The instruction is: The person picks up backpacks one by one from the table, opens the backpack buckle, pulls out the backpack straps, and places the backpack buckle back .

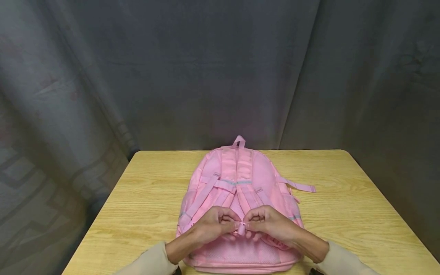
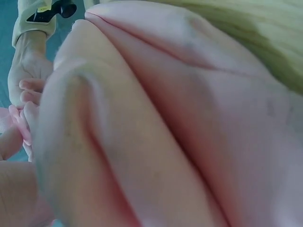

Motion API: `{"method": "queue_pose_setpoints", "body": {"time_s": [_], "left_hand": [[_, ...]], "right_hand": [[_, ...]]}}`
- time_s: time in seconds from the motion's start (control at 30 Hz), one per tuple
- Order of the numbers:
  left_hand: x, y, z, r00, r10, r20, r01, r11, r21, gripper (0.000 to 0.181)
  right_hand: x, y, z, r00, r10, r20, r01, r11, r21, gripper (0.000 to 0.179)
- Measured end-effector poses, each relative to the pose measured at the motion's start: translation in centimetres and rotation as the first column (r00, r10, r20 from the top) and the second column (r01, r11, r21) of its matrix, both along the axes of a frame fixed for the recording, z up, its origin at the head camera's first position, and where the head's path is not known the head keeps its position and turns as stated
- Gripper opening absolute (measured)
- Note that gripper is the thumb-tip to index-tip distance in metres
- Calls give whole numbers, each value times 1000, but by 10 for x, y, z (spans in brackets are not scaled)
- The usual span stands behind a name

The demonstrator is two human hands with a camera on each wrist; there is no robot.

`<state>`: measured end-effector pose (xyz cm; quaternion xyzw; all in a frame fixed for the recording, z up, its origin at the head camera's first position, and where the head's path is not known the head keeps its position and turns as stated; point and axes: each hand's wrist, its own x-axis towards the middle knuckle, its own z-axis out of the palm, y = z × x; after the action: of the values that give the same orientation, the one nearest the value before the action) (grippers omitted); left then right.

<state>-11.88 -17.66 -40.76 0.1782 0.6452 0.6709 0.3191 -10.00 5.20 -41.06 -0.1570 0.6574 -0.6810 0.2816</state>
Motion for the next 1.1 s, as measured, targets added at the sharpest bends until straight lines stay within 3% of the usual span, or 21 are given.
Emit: {"method": "queue_pose_setpoints", "body": {"time_s": [0.23,0.53,1.1], "left_hand": [[1,0,0,1000,6,16,-6,1000,12,17],[0,-1,-2,1000,8,7,-8,1000,6,16],[0,4,-2,999,41,-23,-41,999,-21,17]], "right_hand": [[1,1,1,999,3,52,-2,1000,-14,10],[1,0,0,999,-1,49,1,1000,-5,11],[3,-1,-1,993,-9,-116,10,1000,10,23]]}}
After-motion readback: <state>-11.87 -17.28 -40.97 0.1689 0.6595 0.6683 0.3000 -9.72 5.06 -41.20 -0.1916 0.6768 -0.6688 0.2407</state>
